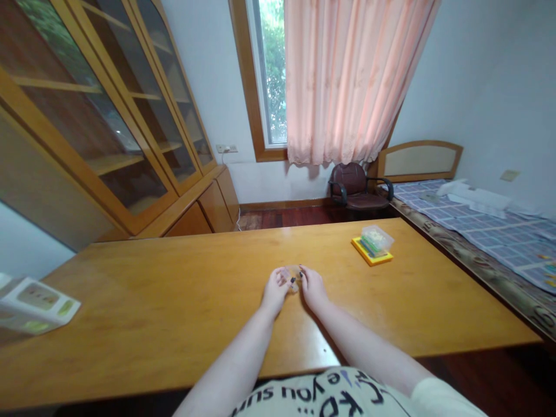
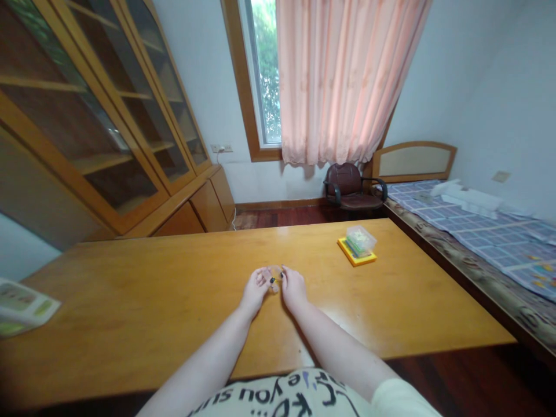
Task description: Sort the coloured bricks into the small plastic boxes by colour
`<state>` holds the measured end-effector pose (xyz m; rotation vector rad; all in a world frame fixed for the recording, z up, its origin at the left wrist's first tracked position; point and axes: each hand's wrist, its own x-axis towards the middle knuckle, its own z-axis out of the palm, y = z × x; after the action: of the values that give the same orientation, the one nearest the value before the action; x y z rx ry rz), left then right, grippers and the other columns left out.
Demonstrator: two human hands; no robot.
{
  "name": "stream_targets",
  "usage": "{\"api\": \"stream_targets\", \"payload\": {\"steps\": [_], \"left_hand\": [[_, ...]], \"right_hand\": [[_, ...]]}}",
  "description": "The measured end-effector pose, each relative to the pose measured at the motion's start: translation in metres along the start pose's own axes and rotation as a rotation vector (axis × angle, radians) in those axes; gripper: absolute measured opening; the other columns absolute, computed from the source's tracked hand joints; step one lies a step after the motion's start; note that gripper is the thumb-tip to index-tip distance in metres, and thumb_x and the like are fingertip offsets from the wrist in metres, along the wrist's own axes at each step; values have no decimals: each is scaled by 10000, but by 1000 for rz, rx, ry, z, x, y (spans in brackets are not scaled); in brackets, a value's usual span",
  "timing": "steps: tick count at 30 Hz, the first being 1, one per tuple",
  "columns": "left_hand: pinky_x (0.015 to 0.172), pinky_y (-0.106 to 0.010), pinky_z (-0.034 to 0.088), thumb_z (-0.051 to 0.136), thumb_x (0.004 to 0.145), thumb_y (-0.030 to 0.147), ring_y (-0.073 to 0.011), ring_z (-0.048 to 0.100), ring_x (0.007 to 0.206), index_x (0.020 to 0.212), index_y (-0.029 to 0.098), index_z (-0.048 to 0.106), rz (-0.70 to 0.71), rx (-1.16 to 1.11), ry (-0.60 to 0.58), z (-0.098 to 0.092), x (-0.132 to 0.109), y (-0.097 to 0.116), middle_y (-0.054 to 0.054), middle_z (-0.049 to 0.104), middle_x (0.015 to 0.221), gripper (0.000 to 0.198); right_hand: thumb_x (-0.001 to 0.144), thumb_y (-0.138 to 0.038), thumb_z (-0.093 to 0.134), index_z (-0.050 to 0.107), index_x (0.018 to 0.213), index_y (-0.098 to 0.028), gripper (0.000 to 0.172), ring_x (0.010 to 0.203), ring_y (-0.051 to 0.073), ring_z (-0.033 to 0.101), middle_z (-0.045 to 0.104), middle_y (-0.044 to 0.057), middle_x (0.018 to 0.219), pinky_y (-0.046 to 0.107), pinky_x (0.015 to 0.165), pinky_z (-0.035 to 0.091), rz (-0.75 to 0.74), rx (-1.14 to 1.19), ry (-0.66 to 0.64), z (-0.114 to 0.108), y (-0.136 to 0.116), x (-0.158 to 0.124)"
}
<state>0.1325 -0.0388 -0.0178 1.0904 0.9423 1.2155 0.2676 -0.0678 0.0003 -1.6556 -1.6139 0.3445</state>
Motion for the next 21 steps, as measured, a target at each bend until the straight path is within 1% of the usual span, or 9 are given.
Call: {"api": "stream_targets", "payload": {"steps": [2, 5, 9, 12, 16, 19, 21], "left_hand": [[1010, -387, 347, 701, 633, 188, -202, 514, 1115, 1063, 179, 497, 14, 20, -29, -1, -1, 0, -119, 554, 1186, 476], [1030, -365, 321, 680, 646, 188, -204, 454, 1176, 1155, 201, 480, 83, 80, -53, 0, -5, 2, -106, 475, 1278, 546], [1052, -354, 285, 637, 692, 218, -199, 408, 1211, 1207, 229, 477, 210, 300, -71, 3, -13, 10, -70, 451, 1294, 539], [1079, -370, 231, 611, 701, 192, -196, 370, 1235, 1214, 240, 484, 283, 463, -108, 5, -17, 17, -54, 458, 1289, 531], [1091, -387, 203, 582, 682, 120, -197, 338, 1256, 1211, 257, 496, 316, 541, -155, 7, -20, 22, -36, 450, 1304, 553], [1087, -396, 207, 570, 682, 91, -200, 328, 1262, 1216, 270, 495, 343, 590, -198, 10, -20, 22, -33, 431, 1320, 568], [1083, -401, 217, 567, 683, 81, -202, 327, 1263, 1211, 281, 499, 355, 615, -207, 10, -21, 22, -35, 420, 1327, 569]], "right_hand": [[828, -178, 391, 586, 1081, -133, 322, 982, 185, 560, 634, 96, 1042, 313, 890, 400, 53, 59, 38, 0, 2, 2], [803, -167, 413, 620, 1010, -142, 294, 958, 185, 573, 645, 95, 1007, 321, 878, 414, 91, 134, 30, -1, 3, 3], [792, -171, 423, 619, 999, -152, 286, 952, 191, 586, 646, 98, 1009, 351, 878, 428, 75, 204, 34, 0, 4, 3], [777, -158, 432, 610, 1011, -145, 295, 957, 203, 589, 646, 106, 1010, 380, 883, 436, 57, 234, 59, 2, 7, 3], [769, -148, 419, 595, 1034, -136, 318, 972, 207, 589, 640, 116, 1029, 395, 898, 437, 79, 249, 93, 3, 10, 5], [763, -145, 409, 579, 1053, -128, 337, 995, 205, 581, 628, 123, 1055, 401, 912, 429, 96, 276, 116, 3, 13, 6], [755, -145, 414, 570, 1058, -131, 342, 999, 201, 579, 624, 122, 1059, 400, 912, 430, 96, 316, 120, 4, 14, 6]]}}
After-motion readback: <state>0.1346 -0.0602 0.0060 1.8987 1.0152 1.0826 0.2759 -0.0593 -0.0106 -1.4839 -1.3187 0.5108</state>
